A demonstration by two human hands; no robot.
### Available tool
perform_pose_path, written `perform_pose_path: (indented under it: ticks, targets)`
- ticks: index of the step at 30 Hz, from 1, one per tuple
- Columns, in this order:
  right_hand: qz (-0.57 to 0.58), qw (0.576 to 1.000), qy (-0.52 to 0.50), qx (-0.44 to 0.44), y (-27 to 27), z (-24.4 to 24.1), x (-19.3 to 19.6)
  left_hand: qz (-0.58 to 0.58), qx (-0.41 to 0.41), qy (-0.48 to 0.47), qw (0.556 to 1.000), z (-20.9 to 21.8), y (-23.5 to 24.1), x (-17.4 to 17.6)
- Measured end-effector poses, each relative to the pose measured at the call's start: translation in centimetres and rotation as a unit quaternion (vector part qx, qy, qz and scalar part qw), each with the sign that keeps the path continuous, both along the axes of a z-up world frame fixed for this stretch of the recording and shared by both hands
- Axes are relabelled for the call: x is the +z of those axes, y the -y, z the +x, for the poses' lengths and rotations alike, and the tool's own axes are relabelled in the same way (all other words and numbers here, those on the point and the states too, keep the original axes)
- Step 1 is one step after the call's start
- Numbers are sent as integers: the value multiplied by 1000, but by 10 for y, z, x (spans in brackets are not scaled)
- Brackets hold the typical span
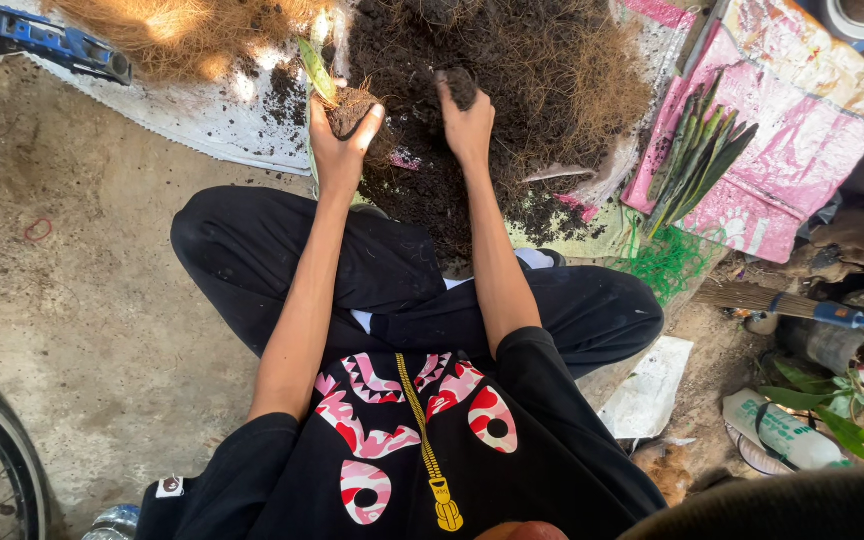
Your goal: The person sits on the ground and packs soil around the roots of small plants by hand. They repeatedly scoop soil from a pile and press it into the root ball, forming a compact soil ball around each plant.
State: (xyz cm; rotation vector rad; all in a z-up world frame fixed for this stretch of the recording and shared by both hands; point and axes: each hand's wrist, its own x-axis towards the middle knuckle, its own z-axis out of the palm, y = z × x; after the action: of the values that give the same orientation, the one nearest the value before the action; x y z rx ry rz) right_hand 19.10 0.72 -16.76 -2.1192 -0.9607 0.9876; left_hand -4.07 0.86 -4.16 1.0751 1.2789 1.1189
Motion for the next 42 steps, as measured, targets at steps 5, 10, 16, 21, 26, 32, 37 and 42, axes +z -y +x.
perform_pose_path:
  ticks: [5,10,16,21,26,32,37,42]
  targets:
    - [122,979,-156,53,9,21,25,13,11,8,1000,-1,0,0]
    - [107,990,-35,82,13,29,42,-55,16,56,997,-1,0,2]
    - [17,992,42,121,-7,5,66,39,18,-5,999,0,1,-11]
    - [346,888,9,302,-4,-3,87,-16,-2,47,999,-2,1,-20]
    - [-42,954,226,193,35,-31,69,-92,-17,160,983,-2,-3,-41]
    - [-73,888,389,233,77,-66,41,-191,-3,156,969,-2,-4,-71]
    - [-185,902,307,240,72,-49,51,-285,-33,150,946,-6,0,-61]
    - [-58,979,122,154,61,-13,122,-216,-99,169,957,0,5,-43]
